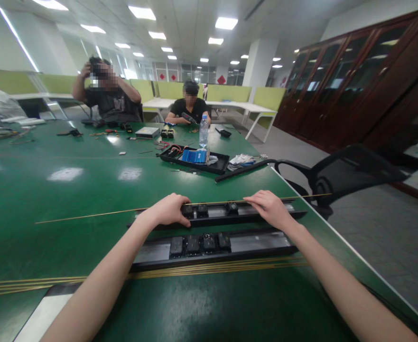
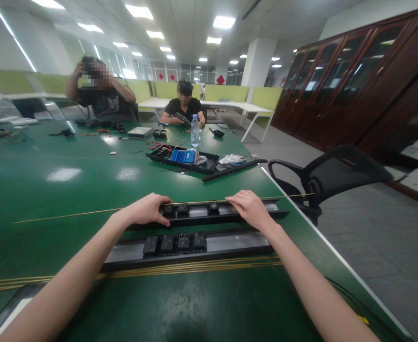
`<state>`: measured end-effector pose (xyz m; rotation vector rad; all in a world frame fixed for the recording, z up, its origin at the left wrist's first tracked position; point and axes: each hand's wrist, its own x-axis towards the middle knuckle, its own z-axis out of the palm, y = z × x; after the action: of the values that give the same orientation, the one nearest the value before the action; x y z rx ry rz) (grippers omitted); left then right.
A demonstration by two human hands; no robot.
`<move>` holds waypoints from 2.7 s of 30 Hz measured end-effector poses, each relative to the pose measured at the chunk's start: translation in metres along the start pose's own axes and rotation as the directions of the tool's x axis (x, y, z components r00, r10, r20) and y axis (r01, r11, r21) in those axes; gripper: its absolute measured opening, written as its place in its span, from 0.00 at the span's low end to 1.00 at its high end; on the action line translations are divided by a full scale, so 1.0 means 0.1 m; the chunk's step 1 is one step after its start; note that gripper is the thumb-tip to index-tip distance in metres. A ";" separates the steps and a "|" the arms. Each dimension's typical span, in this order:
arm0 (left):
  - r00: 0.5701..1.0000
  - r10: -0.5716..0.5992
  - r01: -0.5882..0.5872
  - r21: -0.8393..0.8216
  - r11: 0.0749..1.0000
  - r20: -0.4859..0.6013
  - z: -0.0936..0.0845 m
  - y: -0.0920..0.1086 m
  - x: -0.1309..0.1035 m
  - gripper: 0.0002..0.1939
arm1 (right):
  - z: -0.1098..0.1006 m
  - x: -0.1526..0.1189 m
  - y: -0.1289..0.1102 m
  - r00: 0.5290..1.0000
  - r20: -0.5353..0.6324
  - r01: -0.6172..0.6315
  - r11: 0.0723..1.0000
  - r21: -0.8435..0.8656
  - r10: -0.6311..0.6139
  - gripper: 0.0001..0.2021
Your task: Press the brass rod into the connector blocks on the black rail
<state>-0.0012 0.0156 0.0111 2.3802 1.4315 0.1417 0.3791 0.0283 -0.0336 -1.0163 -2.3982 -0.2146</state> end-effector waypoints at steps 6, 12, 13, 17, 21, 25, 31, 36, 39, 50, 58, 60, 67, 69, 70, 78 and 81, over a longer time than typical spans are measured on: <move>1.000 0.023 -0.022 0.020 1.000 -0.013 -0.02 0.03 -0.02 0.30 | -0.02 -0.05 0.06 1.000 -0.005 -0.005 1.000 0.011 0.005 0.14; 1.000 0.014 -0.014 0.035 0.999 0.000 -0.04 0.05 -0.02 0.28 | 0.03 -0.09 0.11 1.000 -0.006 -0.021 0.999 0.041 0.021 0.14; 1.000 0.008 -0.008 0.037 0.999 0.000 -0.04 0.05 -0.02 0.28 | 0.03 -0.09 0.11 1.000 -0.009 -0.024 0.999 0.045 0.024 0.14; 1.000 0.019 -0.019 0.025 1.000 -0.009 -0.03 0.04 -0.02 0.30 | 0.03 -0.10 0.11 1.000 -0.008 -0.028 0.999 0.046 0.028 0.15; 1.000 0.023 -0.023 0.020 1.000 -0.004 -0.03 0.05 -0.02 0.30 | 0.02 -0.09 0.10 1.000 -0.005 -0.028 0.999 0.047 0.028 0.15; 1.000 0.024 -0.024 0.030 0.999 -0.005 -0.04 0.07 -0.02 0.29 | 0.00 -0.09 0.11 0.999 -0.014 -0.033 0.998 0.049 0.034 0.15; 1.000 0.028 -0.028 0.034 0.999 -0.001 -0.03 0.04 -0.02 0.31 | -0.04 -0.11 0.17 0.999 -0.006 -0.034 0.998 0.046 0.034 0.14; 0.999 0.032 -0.031 0.032 0.999 -0.008 -0.03 0.03 -0.02 0.30 | -0.09 -0.12 0.19 0.999 0.002 -0.035 0.999 0.030 0.035 0.15; 1.000 0.027 -0.027 0.030 0.999 -0.002 -0.04 0.05 -0.02 0.30 | -0.11 -0.12 0.20 0.999 0.008 -0.042 0.999 0.018 0.042 0.15; 1.000 0.014 -0.014 0.039 0.999 0.001 -0.03 0.05 -0.01 0.29 | -0.17 -0.14 0.27 0.996 0.036 -0.080 0.996 0.026 0.079 0.17; 1.000 0.024 -0.024 0.035 0.999 -0.009 -0.03 0.05 -0.02 0.28 | -0.22 -0.18 0.34 0.991 0.069 -0.116 0.993 0.010 0.115 0.19; 1.000 0.014 -0.013 0.039 0.999 -0.007 -0.02 0.05 -0.01 0.28 | -0.23 -0.18 0.35 0.990 0.083 -0.115 0.993 0.004 0.114 0.18; 1.000 0.020 -0.019 0.038 0.999 -0.007 -0.02 0.05 -0.01 0.28 | -0.24 -0.21 0.42 0.988 0.117 -0.102 0.995 -0.017 0.103 0.16; 1.000 0.017 -0.017 0.042 0.999 -0.007 -0.02 0.05 -0.02 0.28 | -0.23 -0.23 0.45 0.986 0.126 -0.108 0.994 -0.012 0.108 0.16; 1.000 0.014 -0.014 0.043 0.999 -0.007 -0.02 0.05 -0.02 0.27 | -0.23 -0.23 0.46 0.985 0.132 -0.112 0.994 -0.012 0.113 0.16; 0.999 0.035 -0.034 0.049 0.998 -0.012 -0.01 0.04 -0.02 0.27 | -0.25 -0.27 0.55 0.979 0.146 -0.142 0.990 0.013 0.139 0.17; 0.999 0.030 -0.029 0.046 0.999 -0.012 -0.01 0.03 -0.02 0.27 | -0.28 -0.26 0.55 0.978 0.152 -0.151 0.988 0.019 0.146 0.17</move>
<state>0.0004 0.0129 0.0135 2.4420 1.4205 0.1331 0.4446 0.0418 -0.0263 -1.2309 -2.4354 -0.0491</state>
